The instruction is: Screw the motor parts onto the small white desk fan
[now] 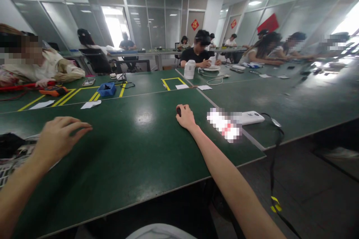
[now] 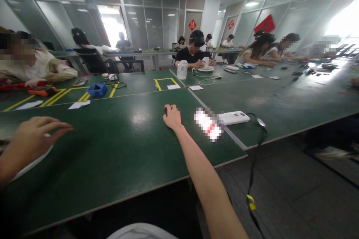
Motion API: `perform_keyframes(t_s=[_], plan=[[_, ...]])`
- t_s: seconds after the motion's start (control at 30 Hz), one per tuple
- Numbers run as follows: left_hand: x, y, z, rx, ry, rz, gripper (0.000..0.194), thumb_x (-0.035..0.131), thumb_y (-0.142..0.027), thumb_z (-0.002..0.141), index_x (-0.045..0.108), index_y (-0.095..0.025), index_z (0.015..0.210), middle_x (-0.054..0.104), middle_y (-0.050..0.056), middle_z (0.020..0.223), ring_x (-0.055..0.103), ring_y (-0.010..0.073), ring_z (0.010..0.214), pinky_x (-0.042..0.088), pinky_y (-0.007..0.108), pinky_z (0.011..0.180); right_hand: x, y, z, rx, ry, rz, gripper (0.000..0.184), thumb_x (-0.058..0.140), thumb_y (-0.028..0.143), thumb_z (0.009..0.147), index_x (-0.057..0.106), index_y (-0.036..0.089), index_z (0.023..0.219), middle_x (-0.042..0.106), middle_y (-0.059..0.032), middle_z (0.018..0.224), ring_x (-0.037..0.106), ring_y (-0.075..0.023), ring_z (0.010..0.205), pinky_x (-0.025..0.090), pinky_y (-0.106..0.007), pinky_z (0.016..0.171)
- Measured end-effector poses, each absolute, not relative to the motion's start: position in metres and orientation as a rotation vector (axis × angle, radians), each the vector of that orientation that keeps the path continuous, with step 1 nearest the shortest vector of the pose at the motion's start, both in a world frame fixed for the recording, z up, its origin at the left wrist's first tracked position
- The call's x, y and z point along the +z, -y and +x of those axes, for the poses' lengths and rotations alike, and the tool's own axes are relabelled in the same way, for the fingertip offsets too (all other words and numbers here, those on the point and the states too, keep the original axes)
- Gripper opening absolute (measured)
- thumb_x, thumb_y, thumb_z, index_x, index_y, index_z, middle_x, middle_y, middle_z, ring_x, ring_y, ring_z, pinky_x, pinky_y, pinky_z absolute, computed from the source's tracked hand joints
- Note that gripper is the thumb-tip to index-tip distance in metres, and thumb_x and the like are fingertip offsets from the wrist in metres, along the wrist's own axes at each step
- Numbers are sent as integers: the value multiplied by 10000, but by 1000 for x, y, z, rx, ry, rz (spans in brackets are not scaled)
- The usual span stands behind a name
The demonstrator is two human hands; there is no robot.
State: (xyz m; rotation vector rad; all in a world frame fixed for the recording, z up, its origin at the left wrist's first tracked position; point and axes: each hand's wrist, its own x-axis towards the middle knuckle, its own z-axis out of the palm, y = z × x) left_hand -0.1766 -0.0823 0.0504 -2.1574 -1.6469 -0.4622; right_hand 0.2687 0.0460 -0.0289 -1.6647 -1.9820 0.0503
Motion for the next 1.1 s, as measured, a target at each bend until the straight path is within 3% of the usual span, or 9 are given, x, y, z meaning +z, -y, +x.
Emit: perform_keyframes(t_s=[0.2, 0.4, 0.57, 0.87, 1.1], plan=[[0, 47, -48, -516, 1535, -2600, 382, 415, -401, 946, 766, -250, 938, 769, 82, 981, 673, 261, 950, 506, 431, 918, -26, -41, 266, 28, 2010, -1673, 297, 568, 251, 946, 605, 197, 1235, 564, -151, 1217, 584, -296, 1061, 472, -424, 913], [-19, 31, 23, -703, 1629, -2556, 292, 490, -286, 911, 752, -228, 1023, 773, 88, 1041, 697, 262, 1011, 534, 419, 956, -24, -38, 266, 10, 1997, -1675, 262, 536, 262, 971, 623, 198, 1209, 568, -158, 1215, 539, -303, 1092, 463, -423, 917], [-25, 28, 48, -868, 1732, -2465, 354, 465, -268, 942, 714, -194, 1182, 764, 106, 1101, 696, 265, 1047, 540, 426, 975, -24, -37, 266, -3, 1987, -1680, 288, 540, 198, 938, 629, 203, 1212, 578, -152, 1199, 527, -296, 1080, 466, -400, 887], [-33, 27, 51, -1007, 1829, -2420, 197, 593, -277, 891, 774, -240, 960, 719, 87, 1173, 621, 289, 1159, 500, 490, 1044, -23, -29, 261, -61, 1958, -1643, 414, 538, 205, 936, 581, 151, 1344, 576, -187, 1261, 507, -325, 1142, 418, -449, 967], [-38, 26, 49, -1046, 1903, -2408, 141, 664, -333, 865, 775, -250, 894, 707, 91, 1137, 604, 302, 1140, 485, 519, 1040, -17, -22, 255, -88, 1974, -1560, 379, 530, 212, 944, 621, 139, 1304, 596, -189, 1263, 509, -327, 1175, 383, -455, 1020]])
